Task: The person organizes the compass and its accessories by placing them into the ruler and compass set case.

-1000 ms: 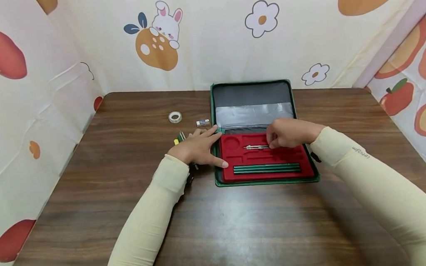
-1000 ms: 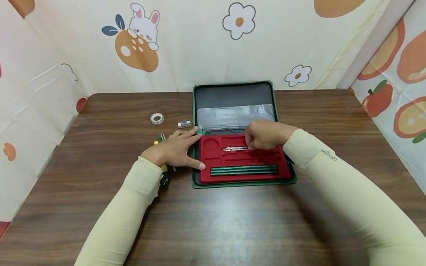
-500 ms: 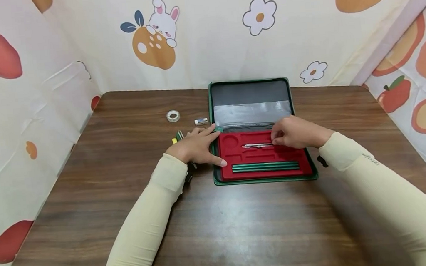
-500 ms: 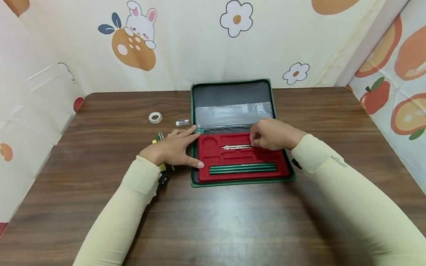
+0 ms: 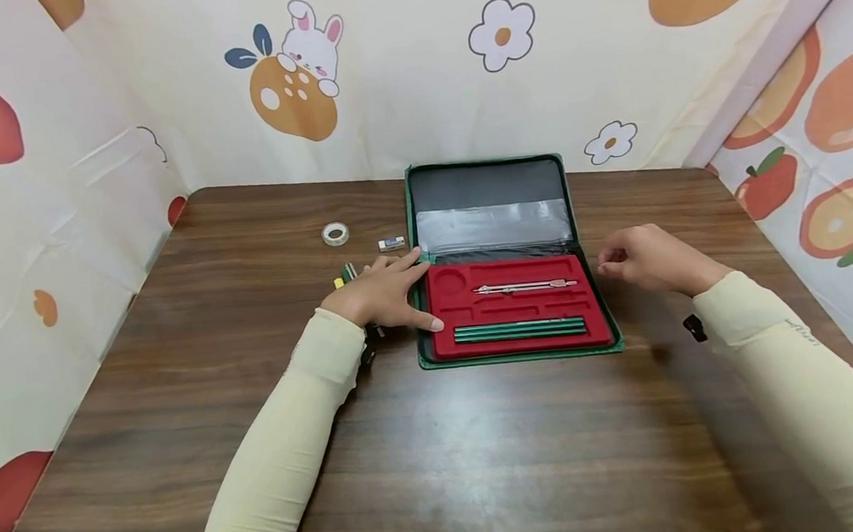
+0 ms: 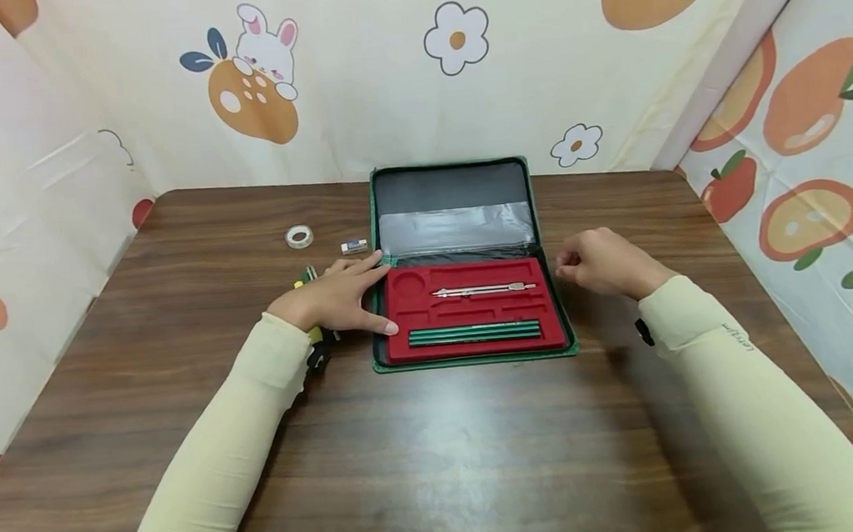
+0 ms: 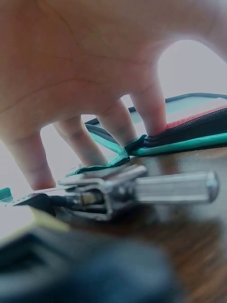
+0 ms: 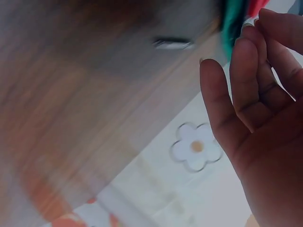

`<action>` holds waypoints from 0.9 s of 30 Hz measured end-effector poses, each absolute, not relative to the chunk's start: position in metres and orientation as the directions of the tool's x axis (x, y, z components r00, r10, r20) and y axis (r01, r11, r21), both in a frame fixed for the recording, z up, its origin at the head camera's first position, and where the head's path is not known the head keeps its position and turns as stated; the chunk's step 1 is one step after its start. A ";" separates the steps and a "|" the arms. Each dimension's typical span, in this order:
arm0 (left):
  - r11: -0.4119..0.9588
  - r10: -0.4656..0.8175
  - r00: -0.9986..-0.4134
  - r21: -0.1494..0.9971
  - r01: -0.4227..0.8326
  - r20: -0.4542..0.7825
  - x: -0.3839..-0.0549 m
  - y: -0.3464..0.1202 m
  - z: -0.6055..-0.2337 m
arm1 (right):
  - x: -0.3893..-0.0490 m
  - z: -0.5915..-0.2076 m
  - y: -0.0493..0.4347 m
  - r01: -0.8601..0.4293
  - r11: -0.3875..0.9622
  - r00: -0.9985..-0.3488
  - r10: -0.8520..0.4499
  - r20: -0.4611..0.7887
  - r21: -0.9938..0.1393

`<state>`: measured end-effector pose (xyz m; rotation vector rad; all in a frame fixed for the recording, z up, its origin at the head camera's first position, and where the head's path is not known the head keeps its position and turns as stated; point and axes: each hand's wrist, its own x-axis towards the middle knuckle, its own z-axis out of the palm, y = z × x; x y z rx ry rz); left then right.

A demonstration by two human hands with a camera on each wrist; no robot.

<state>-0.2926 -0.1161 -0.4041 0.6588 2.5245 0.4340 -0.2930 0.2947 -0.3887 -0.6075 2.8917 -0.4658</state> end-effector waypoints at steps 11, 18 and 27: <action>0.836 0.518 -0.762 0.418 0.356 -0.388 -0.291 -0.114 -0.402 | -0.286 -0.394 0.334 -0.328 0.903 -0.927 -0.364 -0.090 -0.278; 0.834 0.519 -0.766 0.419 0.358 -0.378 -0.291 -0.114 -0.402 | -0.288 -0.399 0.338 -0.290 0.910 -0.934 -0.337 -0.120 -0.297; 0.833 0.523 -0.768 0.414 0.368 -0.369 -0.292 -0.116 -0.404 | -0.297 -0.407 0.334 -0.271 0.911 -0.934 -0.327 -0.145 -0.310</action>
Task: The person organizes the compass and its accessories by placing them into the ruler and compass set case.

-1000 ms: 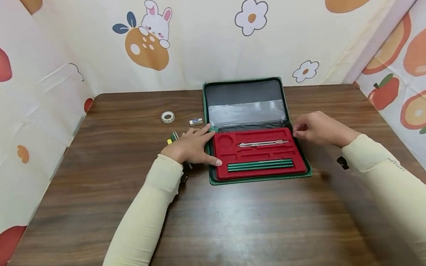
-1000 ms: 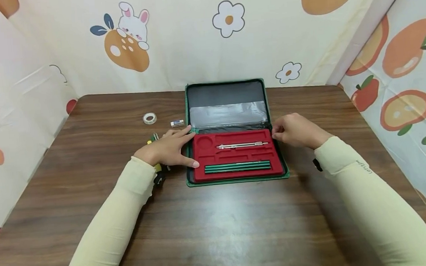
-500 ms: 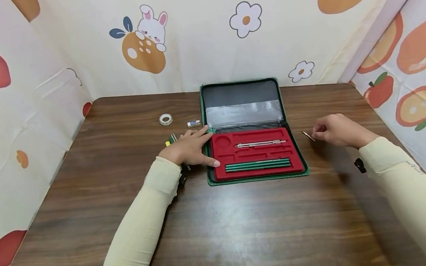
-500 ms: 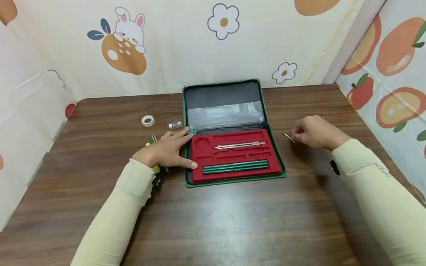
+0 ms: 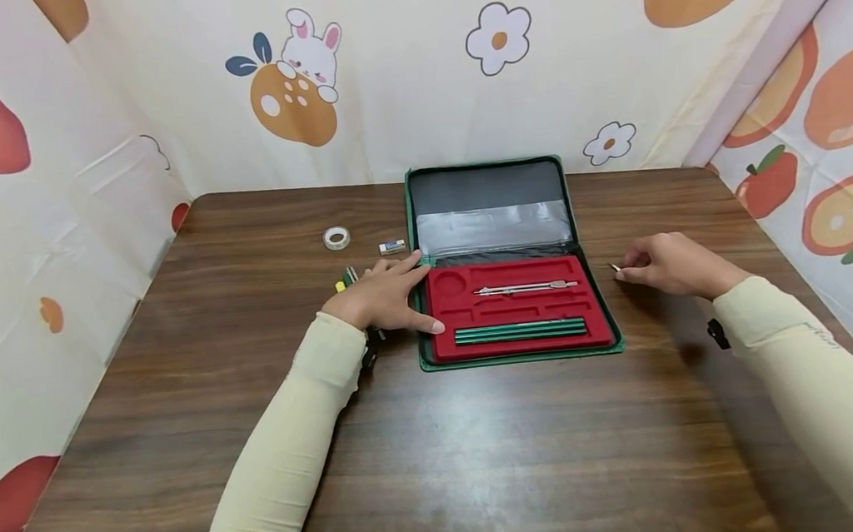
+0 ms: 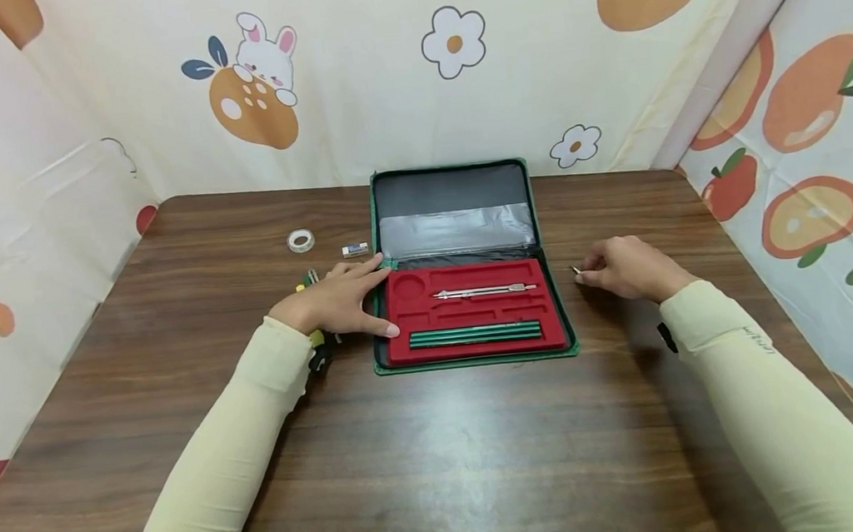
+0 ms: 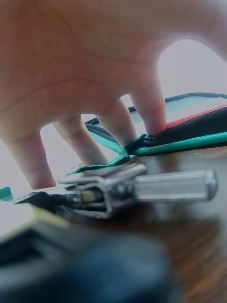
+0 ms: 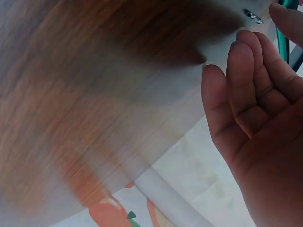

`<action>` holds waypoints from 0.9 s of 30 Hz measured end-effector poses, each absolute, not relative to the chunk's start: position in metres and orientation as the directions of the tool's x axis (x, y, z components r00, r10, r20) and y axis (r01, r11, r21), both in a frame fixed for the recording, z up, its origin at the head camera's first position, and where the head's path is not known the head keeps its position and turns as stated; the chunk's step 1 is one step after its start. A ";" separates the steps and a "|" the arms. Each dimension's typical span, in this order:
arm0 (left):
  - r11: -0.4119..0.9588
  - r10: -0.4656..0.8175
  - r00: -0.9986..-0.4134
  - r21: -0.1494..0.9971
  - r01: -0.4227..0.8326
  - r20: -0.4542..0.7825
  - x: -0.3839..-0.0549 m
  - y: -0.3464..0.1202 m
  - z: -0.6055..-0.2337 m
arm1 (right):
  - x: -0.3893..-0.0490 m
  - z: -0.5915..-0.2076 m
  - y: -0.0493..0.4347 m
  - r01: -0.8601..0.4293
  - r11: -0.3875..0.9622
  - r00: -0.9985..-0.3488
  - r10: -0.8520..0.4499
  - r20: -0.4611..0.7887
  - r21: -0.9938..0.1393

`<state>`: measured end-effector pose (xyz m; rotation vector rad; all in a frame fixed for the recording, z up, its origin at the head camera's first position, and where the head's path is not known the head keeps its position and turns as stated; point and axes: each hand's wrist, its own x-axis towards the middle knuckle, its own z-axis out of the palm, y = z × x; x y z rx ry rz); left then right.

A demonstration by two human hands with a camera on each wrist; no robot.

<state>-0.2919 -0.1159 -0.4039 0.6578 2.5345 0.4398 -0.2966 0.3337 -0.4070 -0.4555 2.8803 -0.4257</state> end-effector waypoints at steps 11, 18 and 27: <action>0.834 0.524 -0.764 0.412 0.368 -0.376 -0.292 -0.115 -0.404 | -0.299 -0.407 0.330 -0.306 0.924 -0.927 -0.344 -0.150 -0.230; 0.833 0.524 -0.766 0.409 0.372 -0.372 -0.293 -0.115 -0.407 | -0.296 -0.406 0.323 -0.291 0.944 -0.924 -0.320 -0.208 -0.158; 0.835 0.523 -0.763 0.410 0.368 -0.379 -0.292 -0.115 -0.405 | -0.293 -0.404 0.325 -0.316 0.927 -0.918 -0.352 -0.184 -0.202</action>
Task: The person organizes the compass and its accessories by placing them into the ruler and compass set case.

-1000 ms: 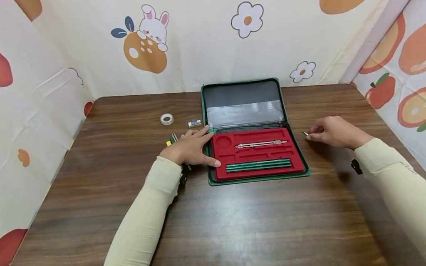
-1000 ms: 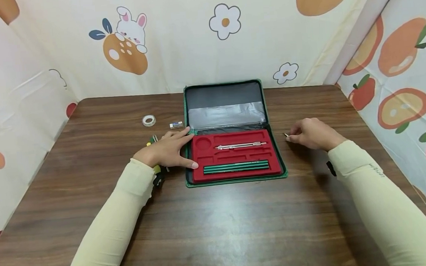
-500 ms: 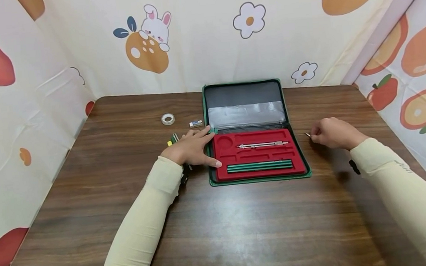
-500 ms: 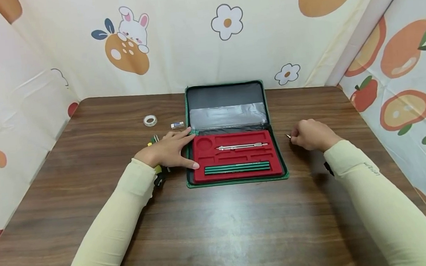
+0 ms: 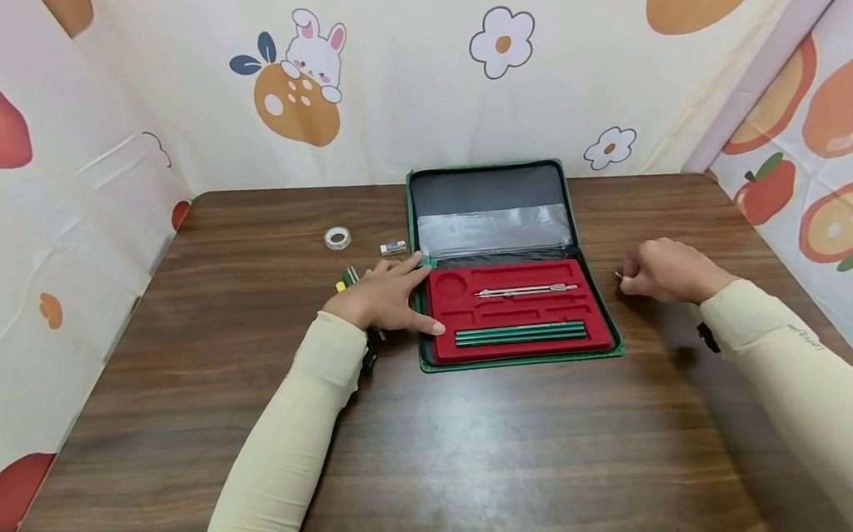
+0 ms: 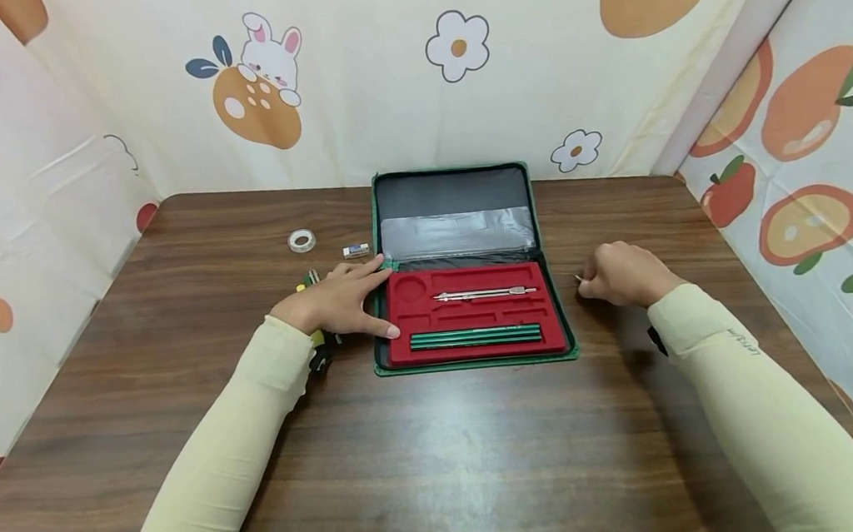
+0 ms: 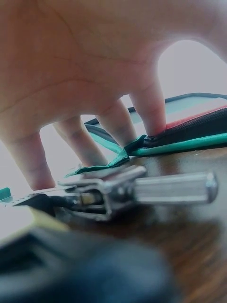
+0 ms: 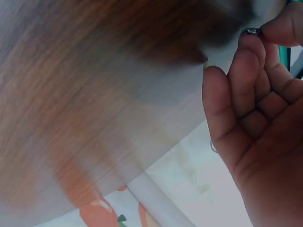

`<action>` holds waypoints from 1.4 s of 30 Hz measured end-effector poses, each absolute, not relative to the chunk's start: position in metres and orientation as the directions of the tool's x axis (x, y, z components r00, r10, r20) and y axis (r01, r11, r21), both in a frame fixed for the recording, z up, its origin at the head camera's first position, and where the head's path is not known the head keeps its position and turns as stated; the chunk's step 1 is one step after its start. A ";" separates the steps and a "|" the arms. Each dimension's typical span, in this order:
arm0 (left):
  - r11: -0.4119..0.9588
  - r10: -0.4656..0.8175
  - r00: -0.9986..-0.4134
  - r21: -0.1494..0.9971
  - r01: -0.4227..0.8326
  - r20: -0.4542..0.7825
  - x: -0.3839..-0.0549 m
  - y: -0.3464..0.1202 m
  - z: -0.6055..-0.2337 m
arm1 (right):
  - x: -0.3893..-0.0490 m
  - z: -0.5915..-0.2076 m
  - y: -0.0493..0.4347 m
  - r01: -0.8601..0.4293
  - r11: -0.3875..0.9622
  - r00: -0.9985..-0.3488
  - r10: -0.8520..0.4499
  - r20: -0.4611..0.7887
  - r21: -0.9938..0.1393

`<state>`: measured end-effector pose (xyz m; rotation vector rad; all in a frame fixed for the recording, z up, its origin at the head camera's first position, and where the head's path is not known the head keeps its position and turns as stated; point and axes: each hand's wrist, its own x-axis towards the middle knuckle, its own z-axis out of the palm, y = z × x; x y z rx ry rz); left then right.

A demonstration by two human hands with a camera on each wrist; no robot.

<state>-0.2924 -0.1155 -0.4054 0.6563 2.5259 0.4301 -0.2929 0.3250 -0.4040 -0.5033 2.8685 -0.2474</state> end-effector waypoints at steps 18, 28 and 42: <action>0.828 0.532 -0.759 0.416 0.375 -0.375 -0.291 -0.117 -0.404 | -0.273 -0.364 0.257 -0.576 0.804 -0.811 -0.584 -0.016 -0.146; 0.836 0.524 -0.764 0.398 0.377 -0.377 -0.292 -0.117 -0.405 | -0.257 -0.360 0.229 -0.654 0.751 -0.751 -0.659 -0.041 -0.088; 0.838 0.523 -0.765 0.393 0.379 -0.376 -0.292 -0.116 -0.405 | -0.256 -0.383 0.226 -0.664 0.737 -0.727 -0.676 -0.124 -0.124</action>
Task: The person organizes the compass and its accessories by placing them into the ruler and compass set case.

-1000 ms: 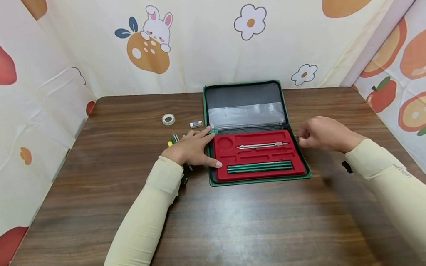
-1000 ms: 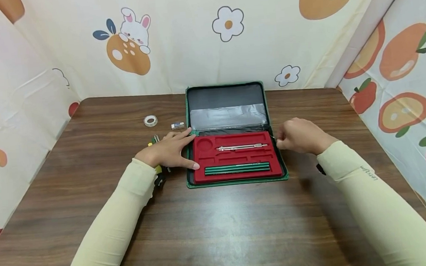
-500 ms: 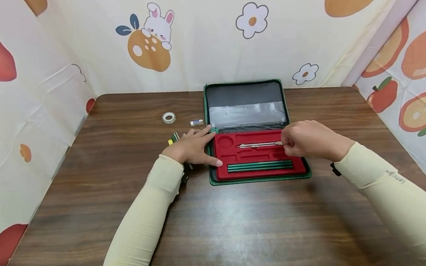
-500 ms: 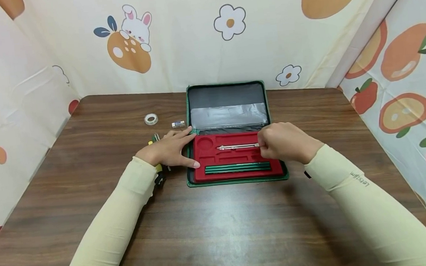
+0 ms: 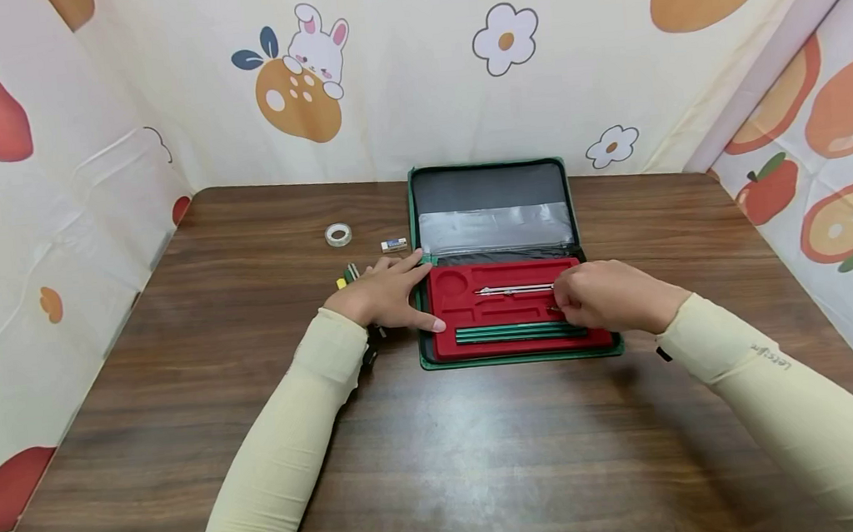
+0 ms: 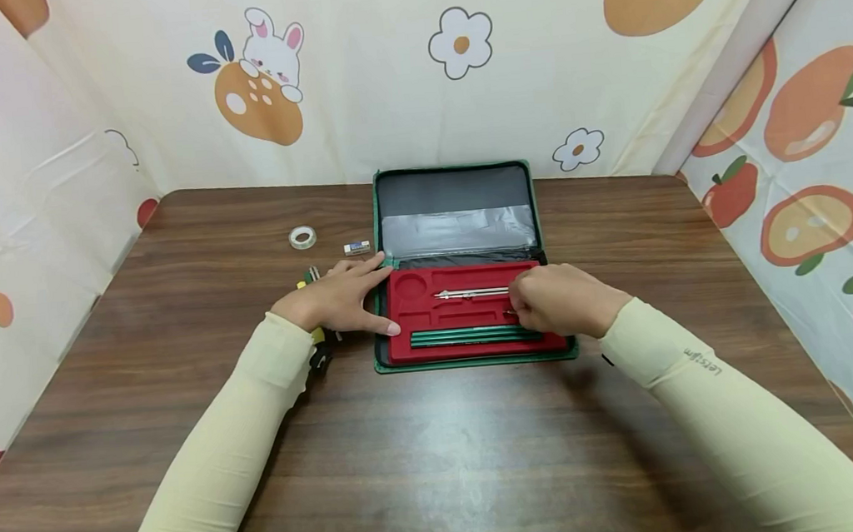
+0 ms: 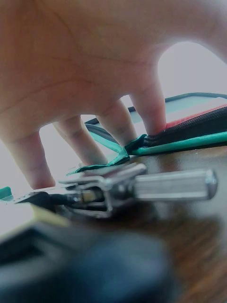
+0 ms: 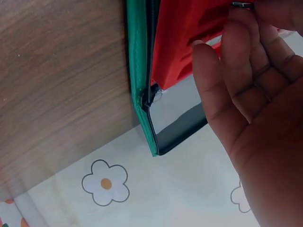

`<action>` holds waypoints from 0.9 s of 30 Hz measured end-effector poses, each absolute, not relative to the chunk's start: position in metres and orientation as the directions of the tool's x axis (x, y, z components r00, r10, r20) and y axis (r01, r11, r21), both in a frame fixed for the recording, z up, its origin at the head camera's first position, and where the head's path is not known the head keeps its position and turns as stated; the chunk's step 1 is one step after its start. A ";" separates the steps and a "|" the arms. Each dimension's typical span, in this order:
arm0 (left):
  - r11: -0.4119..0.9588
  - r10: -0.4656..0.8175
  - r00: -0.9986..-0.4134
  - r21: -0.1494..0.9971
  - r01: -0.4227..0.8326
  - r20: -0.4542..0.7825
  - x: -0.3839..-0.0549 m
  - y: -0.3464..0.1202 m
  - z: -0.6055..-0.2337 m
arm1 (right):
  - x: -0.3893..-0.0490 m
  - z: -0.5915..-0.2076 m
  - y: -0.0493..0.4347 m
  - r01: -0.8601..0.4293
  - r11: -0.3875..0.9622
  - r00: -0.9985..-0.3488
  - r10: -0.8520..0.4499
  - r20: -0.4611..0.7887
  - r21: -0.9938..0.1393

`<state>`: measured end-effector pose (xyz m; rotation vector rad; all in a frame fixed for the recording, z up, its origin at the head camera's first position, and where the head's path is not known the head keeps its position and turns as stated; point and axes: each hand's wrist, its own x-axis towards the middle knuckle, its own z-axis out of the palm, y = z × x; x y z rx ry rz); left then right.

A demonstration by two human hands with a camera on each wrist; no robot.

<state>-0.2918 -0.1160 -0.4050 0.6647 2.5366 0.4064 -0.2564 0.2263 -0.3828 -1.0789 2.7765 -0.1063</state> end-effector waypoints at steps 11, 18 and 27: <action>0.842 0.520 -0.765 0.378 0.384 -0.380 -0.293 -0.116 -0.405 | -0.255 -0.388 0.225 -0.699 0.712 -0.709 -0.702 -0.070 -0.069; 0.841 0.523 -0.765 0.375 0.390 -0.377 -0.292 -0.116 -0.404 | -0.254 -0.390 0.225 -0.709 0.704 -0.703 -0.710 -0.038 -0.035; 0.836 0.530 -0.761 0.382 0.394 -0.374 -0.292 -0.116 -0.403 | -0.251 -0.397 0.237 -0.645 0.758 -0.763 -0.646 0.023 -0.094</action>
